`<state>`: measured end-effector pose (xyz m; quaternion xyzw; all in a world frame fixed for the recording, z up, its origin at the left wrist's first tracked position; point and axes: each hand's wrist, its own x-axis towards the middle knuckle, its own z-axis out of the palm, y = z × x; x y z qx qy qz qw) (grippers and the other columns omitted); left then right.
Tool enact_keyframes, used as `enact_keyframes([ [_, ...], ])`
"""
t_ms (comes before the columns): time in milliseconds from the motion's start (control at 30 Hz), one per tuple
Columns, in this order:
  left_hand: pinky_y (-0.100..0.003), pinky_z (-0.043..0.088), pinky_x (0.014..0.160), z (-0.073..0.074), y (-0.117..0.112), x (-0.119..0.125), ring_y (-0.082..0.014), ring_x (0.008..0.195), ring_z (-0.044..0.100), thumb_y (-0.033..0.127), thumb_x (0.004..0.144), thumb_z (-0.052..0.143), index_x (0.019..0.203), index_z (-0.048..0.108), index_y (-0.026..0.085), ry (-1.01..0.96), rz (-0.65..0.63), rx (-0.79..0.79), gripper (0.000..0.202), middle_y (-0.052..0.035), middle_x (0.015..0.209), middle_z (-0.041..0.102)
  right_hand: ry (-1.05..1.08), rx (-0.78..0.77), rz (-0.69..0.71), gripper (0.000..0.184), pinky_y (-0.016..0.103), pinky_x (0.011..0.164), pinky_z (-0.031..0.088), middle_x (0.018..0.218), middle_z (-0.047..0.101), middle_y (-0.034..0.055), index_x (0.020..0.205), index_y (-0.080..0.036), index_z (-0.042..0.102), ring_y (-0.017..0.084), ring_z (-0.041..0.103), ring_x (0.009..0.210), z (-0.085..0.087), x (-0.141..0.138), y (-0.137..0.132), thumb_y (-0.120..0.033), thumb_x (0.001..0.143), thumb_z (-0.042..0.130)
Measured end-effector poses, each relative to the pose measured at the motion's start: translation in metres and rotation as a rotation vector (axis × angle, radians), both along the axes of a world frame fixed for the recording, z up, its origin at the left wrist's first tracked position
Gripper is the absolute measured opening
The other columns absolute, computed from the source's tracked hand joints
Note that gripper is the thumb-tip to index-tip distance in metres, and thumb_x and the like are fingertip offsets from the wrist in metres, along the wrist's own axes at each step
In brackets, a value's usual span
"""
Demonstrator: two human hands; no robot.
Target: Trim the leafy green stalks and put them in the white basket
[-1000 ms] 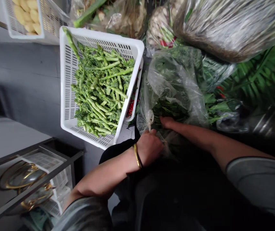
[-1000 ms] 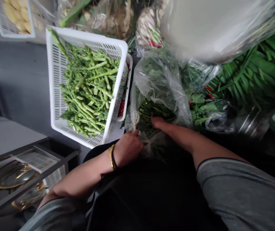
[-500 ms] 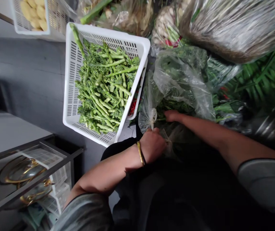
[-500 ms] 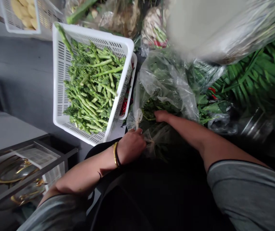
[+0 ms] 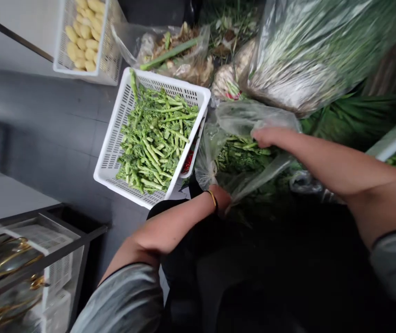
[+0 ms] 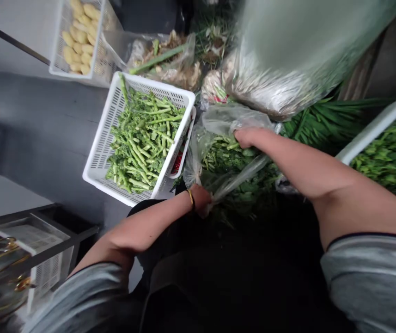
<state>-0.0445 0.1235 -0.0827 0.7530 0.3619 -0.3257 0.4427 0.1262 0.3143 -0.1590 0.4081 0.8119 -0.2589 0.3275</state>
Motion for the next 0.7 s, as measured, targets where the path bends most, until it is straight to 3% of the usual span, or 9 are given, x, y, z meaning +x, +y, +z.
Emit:
enact_keyframes([
  [100,-0.056,0.036,0.092,-0.001,0.006,0.004,-0.0408,0.100,0.058,0.023,0.040,0.085,0.067,0.070,0.017,0.070,0.100,0.006,0.032,-0.0148,0.087,0.069,0.056,0.051,-0.024,0.044,0.031,0.068,0.044,0.100,0.066,0.0208,0.105,-0.006,0.060,0.025,0.063,0.083,0.038,0.004,-0.003,-0.018,0.063,0.066],
  [200,-0.049,0.034,0.098,0.026,0.016,-0.018,-0.0348,0.109,0.055,0.029,0.049,0.081,0.084,0.071,0.022,-0.100,0.295,0.221,0.037,-0.0116,0.098,0.068,0.298,0.030,-0.081,0.049,0.030,0.076,0.047,0.106,0.066,0.0122,0.111,-0.013,0.058,0.023,0.062,0.090,0.082,0.019,-0.018,-0.024,0.064,0.066],
  [267,-0.043,0.037,0.098,0.053,0.016,-0.036,-0.0315,0.112,0.054,0.034,0.058,0.076,0.100,0.068,0.022,-0.275,0.554,0.418,0.044,-0.0111,0.107,0.065,0.553,-0.066,-0.206,0.049,0.031,0.080,0.049,0.107,0.067,0.0058,0.113,-0.018,0.057,0.022,0.062,0.093,0.109,0.033,-0.038,-0.027,0.066,0.064],
  [333,-0.040,0.041,0.094,0.078,0.006,-0.046,-0.0293,0.106,0.057,0.040,0.063,0.074,0.113,0.063,0.019,-0.470,0.889,0.466,0.056,-0.0120,0.107,0.064,0.799,-0.183,-0.359,0.051,0.033,0.081,0.051,0.105,0.068,0.0020,0.115,-0.020,0.056,0.023,0.063,0.094,0.129,0.041,-0.066,-0.033,0.067,0.062],
  [433,-0.039,0.047,0.084,0.097,-0.019,-0.030,-0.0252,0.091,0.063,0.052,0.060,0.074,0.121,0.056,0.015,-0.843,1.326,0.146,0.073,-0.0104,0.099,0.066,1.019,-0.238,-0.443,0.058,0.036,0.083,0.050,0.106,0.067,0.0027,0.120,-0.018,0.053,0.025,0.062,0.097,0.150,0.035,-0.114,-0.042,0.067,0.061],
  [467,-0.038,0.048,0.083,0.097,-0.026,-0.019,-0.0241,0.089,0.063,0.054,0.059,0.074,0.120,0.056,0.016,-0.981,1.436,0.038,0.074,-0.0094,0.098,0.067,1.036,-0.199,-0.435,0.060,0.037,0.085,0.050,0.108,0.066,0.0040,0.120,-0.017,0.052,0.025,0.061,0.098,0.155,0.029,-0.131,-0.041,0.067,0.062],
  [533,-0.037,0.047,0.086,0.095,-0.037,0.003,-0.0227,0.092,0.063,0.053,0.058,0.075,0.114,0.059,0.017,-1.238,1.623,-0.016,0.068,-0.0078,0.100,0.067,0.955,-0.044,-0.409,0.060,0.037,0.084,0.049,0.108,0.066,0.0076,0.122,-0.016,0.049,0.027,0.061,0.097,0.164,0.014,-0.160,-0.037,0.067,0.061],
  [600,-0.035,0.046,0.088,0.093,-0.041,0.017,-0.0225,0.096,0.063,0.045,0.058,0.078,0.108,0.061,0.017,-1.387,1.754,-0.032,0.060,-0.0074,0.102,0.067,0.789,0.113,-0.360,0.061,0.037,0.081,0.048,0.109,0.065,0.0123,0.127,-0.014,0.044,0.028,0.062,0.095,0.175,0.002,-0.184,-0.035,0.071,0.058],
  [700,-0.037,0.048,0.087,0.095,-0.044,0.017,-0.0247,0.097,0.063,0.044,0.067,0.072,0.104,0.062,0.014,-1.394,1.794,-0.236,0.048,-0.0091,0.098,0.069,0.663,0.181,-0.202,0.065,0.036,0.083,0.047,0.116,0.062,0.0179,0.136,-0.010,0.034,0.029,0.062,0.099,0.193,-0.005,-0.206,-0.037,0.079,0.050],
])
